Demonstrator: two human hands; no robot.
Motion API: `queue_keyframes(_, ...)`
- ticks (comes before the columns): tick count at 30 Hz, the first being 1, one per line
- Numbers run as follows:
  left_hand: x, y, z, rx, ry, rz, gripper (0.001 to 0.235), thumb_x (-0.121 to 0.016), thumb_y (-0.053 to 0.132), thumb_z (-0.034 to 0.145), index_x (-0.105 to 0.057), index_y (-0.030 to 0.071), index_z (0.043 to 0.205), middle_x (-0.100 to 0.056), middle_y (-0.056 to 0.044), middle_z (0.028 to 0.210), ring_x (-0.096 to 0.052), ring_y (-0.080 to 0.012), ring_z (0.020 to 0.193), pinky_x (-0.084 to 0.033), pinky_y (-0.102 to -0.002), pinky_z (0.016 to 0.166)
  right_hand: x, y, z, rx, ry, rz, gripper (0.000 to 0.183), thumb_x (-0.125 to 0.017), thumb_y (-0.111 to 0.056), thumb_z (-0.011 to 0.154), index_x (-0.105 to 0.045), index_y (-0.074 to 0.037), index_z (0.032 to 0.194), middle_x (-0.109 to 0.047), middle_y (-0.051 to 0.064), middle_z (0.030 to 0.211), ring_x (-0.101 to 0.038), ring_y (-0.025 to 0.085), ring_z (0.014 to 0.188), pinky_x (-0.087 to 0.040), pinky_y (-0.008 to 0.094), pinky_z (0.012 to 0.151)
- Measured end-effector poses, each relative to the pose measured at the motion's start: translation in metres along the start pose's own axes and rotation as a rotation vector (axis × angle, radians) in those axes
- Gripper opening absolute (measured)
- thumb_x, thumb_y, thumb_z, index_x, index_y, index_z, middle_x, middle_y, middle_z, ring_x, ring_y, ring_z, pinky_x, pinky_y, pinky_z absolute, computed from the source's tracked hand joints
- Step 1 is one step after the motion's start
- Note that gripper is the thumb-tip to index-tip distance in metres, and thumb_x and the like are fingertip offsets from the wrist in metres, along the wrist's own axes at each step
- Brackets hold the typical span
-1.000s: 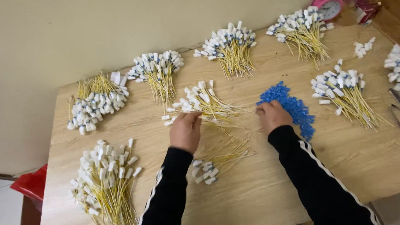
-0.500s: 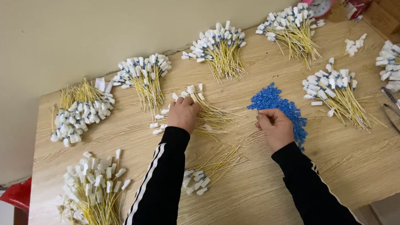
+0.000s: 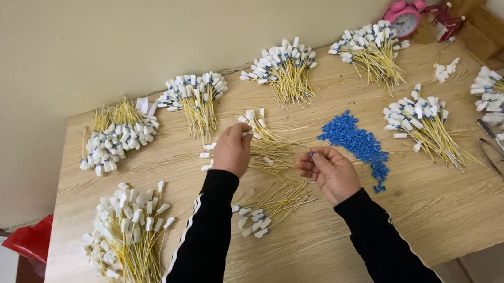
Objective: Assembling small blue plastic caps onto the ends of wire bundles at a workstation
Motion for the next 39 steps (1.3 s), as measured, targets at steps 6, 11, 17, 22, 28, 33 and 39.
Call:
queue_keyframes(6, 0.021, 0.013, -0.017, 0.091, 0.132, -0.244, 0.019, -0.070, 0.012, 0.083, -0.068, 0.018, 0.102, -0.063, -0.007, 0.088, -0.069, -0.0282, 0.079, -0.055, -0.036, 0.070, -0.014, 0.002, -0.001, -0.028, 0.011, 0.079, 0.013, -0.057, -0.007, 0.095, -0.059, -0.008, 0.108, -0.070, 0.012, 0.086, -0.072, 0.024, 0.076, -0.062, 0.033, 0.066)
queue_keyframes(11, 0.031, 0.000, -0.020, 0.146, 0.176, -0.159, 0.025, -0.075, 0.017, 0.080, -0.071, 0.015, 0.105, -0.063, -0.007, 0.088, -0.069, -0.0266, 0.079, -0.056, -0.038, 0.070, -0.032, 0.002, -0.009, -0.014, 0.021, 0.019, 0.018, -0.059, -0.006, 0.093, -0.060, -0.007, 0.111, -0.068, 0.010, 0.085, -0.071, 0.023, 0.075, -0.061, 0.032, 0.067)
queue_keyframes(17, 0.051, 0.045, -0.052, 0.419, 0.083, -0.740, 0.023, -0.073, 0.015, 0.086, -0.073, 0.006, 0.108, -0.072, -0.018, 0.094, -0.071, -0.0274, 0.085, -0.056, -0.036, 0.075, -0.065, -0.011, -0.029, 0.023, 0.028, -0.131, 0.018, -0.064, -0.005, 0.090, -0.062, -0.003, 0.108, -0.070, 0.013, 0.087, -0.073, 0.024, 0.077, -0.062, 0.031, 0.068)
queue_keyframes(22, 0.019, 0.050, -0.099, 0.678, 0.167, -1.211, 0.029, -0.071, 0.011, 0.087, -0.069, 0.000, 0.113, -0.069, -0.010, 0.089, -0.066, -0.0155, 0.080, -0.056, -0.025, 0.072, -0.079, -0.004, -0.028, 0.140, -0.045, -0.382, 0.014, -0.065, -0.004, 0.090, -0.065, 0.000, 0.103, -0.070, 0.015, 0.080, -0.072, 0.021, 0.072, -0.061, 0.028, 0.064)
queue_keyframes(28, 0.046, 0.081, -0.105, 0.602, 0.203, -1.172, 0.028, -0.076, 0.004, 0.081, -0.072, 0.001, 0.109, -0.072, -0.009, 0.084, -0.063, -0.0105, 0.075, -0.055, -0.024, 0.069, -0.110, -0.025, -0.050, 0.303, -0.088, -0.523, 0.012, -0.066, -0.004, 0.090, -0.070, 0.002, 0.100, -0.068, 0.014, 0.080, -0.070, 0.019, 0.073, -0.059, 0.030, 0.065)
queue_keyframes(33, 0.041, 0.086, -0.109, 0.560, 0.225, -1.197, 0.028, -0.076, 0.002, 0.081, -0.072, 0.001, 0.109, -0.073, -0.010, 0.085, -0.066, -0.0125, 0.078, -0.056, -0.027, 0.075, -0.112, -0.037, -0.058, 0.391, -0.099, -0.502, 0.013, -0.065, -0.001, 0.089, -0.069, 0.004, 0.101, -0.067, 0.015, 0.077, -0.070, 0.019, 0.070, -0.060, 0.032, 0.066)
queue_keyframes(39, 0.055, 0.100, -0.108, 0.503, 0.237, -1.213, 0.026, -0.075, 0.000, 0.080, -0.071, -0.001, 0.107, -0.074, -0.012, 0.084, -0.067, -0.0156, 0.079, -0.057, -0.031, 0.078, -0.102, -0.032, -0.060, 0.403, -0.089, -0.469, 0.015, -0.065, 0.000, 0.089, -0.065, 0.004, 0.103, -0.066, 0.013, 0.076, -0.068, 0.017, 0.067, -0.060, 0.031, 0.067)
Point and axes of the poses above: each hand's wrist, its own z-axis towards the middle knuckle, its own x-axis out of the back of the hand, y = z × x, the point moved 5 cm from there along z, towards the middle knuckle
